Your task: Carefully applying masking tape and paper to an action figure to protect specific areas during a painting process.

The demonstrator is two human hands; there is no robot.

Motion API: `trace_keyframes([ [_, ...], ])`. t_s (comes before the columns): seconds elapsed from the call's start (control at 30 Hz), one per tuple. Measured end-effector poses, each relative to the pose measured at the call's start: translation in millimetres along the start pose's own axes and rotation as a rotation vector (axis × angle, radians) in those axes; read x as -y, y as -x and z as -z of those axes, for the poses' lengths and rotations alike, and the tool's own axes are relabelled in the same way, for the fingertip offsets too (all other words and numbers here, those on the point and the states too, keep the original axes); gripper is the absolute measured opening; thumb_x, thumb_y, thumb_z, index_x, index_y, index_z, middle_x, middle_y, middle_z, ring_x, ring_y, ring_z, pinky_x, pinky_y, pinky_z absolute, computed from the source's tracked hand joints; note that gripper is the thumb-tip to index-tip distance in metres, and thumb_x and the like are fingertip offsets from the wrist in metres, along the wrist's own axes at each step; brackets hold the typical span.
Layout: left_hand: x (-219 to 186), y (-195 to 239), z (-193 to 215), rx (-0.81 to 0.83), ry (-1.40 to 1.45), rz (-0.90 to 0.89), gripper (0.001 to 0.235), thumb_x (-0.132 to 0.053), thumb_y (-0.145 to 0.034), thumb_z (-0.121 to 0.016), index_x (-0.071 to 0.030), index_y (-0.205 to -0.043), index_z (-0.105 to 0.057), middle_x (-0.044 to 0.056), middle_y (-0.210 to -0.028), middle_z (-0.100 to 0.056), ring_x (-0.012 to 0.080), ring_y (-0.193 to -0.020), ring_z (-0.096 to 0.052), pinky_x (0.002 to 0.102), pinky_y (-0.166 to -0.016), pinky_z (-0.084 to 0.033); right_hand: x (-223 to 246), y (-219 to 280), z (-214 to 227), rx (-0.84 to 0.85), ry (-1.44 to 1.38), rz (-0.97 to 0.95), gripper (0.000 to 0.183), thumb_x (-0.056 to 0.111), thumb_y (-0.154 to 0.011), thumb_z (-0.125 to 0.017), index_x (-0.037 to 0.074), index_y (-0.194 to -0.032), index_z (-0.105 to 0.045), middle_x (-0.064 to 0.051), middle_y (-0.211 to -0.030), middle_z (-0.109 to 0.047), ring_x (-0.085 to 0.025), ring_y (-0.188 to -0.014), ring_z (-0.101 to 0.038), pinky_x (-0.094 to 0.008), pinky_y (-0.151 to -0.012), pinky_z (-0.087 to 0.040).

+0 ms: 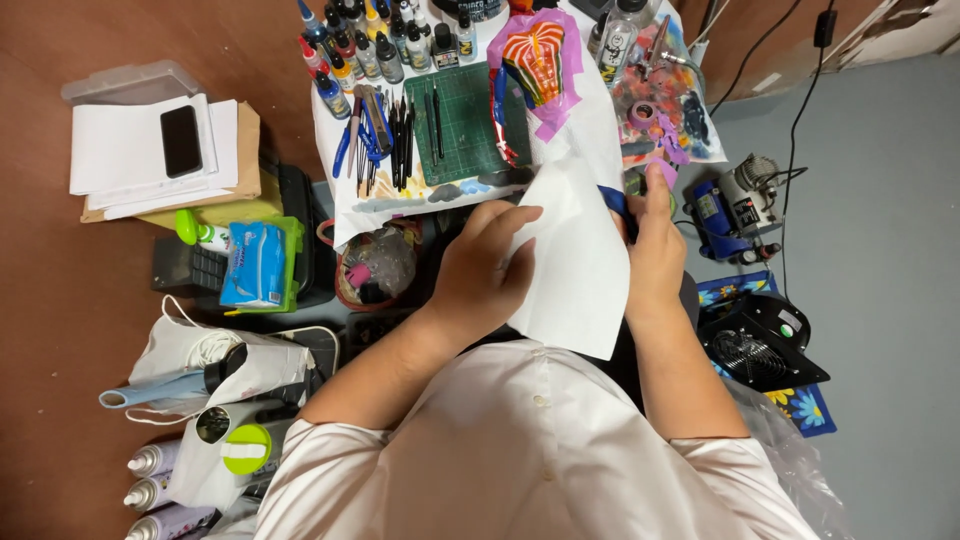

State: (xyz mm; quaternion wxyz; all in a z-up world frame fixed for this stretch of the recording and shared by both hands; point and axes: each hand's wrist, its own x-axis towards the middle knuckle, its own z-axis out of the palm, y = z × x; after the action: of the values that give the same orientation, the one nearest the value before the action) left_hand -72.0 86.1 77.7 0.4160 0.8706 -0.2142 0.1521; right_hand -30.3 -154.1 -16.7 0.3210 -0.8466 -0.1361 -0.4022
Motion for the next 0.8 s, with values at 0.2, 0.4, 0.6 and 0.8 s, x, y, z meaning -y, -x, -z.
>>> trace_keyframes([
  [0.2, 7, 10, 28, 0.126, -0.193, 0.136, 0.042, -0.010, -0.094, -0.057, -0.013, -0.136, -0.058, 0.011, -0.124, -0.059, 0.0351, -0.092, -0.072, 0.046, -0.078, -0.062, 19, -14, 6, -0.021, 0.087, 0.040, 0.080, 0.001, -0.096, -0.076, 0.001, -0.163, -0.031, -0.016, -0.108, -0.076, -0.038, -0.092, -0.074, -0.048, -0.080, -0.059],
  [0.4, -2, 14, 52, 0.167, -0.539, 0.047, 0.038, -0.008, -0.095, -0.056, -0.008, -0.133, -0.061, 0.011, -0.116, -0.060, 0.0274, -0.078, -0.074, 0.037, -0.065, -0.064, 16, -10, -3, -0.055, 0.083, 0.059, 0.079, -0.003, -0.094, -0.077, 0.000, -0.161, -0.036, -0.020, -0.104, -0.076, -0.042, -0.091, -0.074, -0.050, -0.081, -0.059],
  [0.6, -14, 10, 51, 0.338, -0.666, -0.071, 0.040, -0.009, -0.092, -0.056, -0.002, -0.131, -0.060, 0.015, -0.115, -0.060, 0.0259, -0.069, -0.073, 0.036, -0.055, -0.061, 18, -9, -3, -0.037, 0.093, 0.069, 0.079, -0.004, -0.092, -0.078, -0.001, -0.160, -0.037, -0.020, -0.106, -0.077, -0.041, -0.092, -0.075, -0.049, -0.082, -0.059],
  [0.8, -9, 8, 37, 0.283, -0.658, -0.184, 0.041, -0.006, -0.088, -0.057, 0.000, -0.129, -0.059, 0.014, -0.108, -0.059, 0.0270, -0.065, -0.071, 0.034, -0.049, -0.057, 19, -10, 0, 0.000, 0.118, 0.055, 0.082, -0.002, -0.093, -0.078, 0.000, -0.161, -0.033, -0.019, -0.107, -0.077, -0.039, -0.093, -0.075, -0.049, -0.081, -0.060],
])
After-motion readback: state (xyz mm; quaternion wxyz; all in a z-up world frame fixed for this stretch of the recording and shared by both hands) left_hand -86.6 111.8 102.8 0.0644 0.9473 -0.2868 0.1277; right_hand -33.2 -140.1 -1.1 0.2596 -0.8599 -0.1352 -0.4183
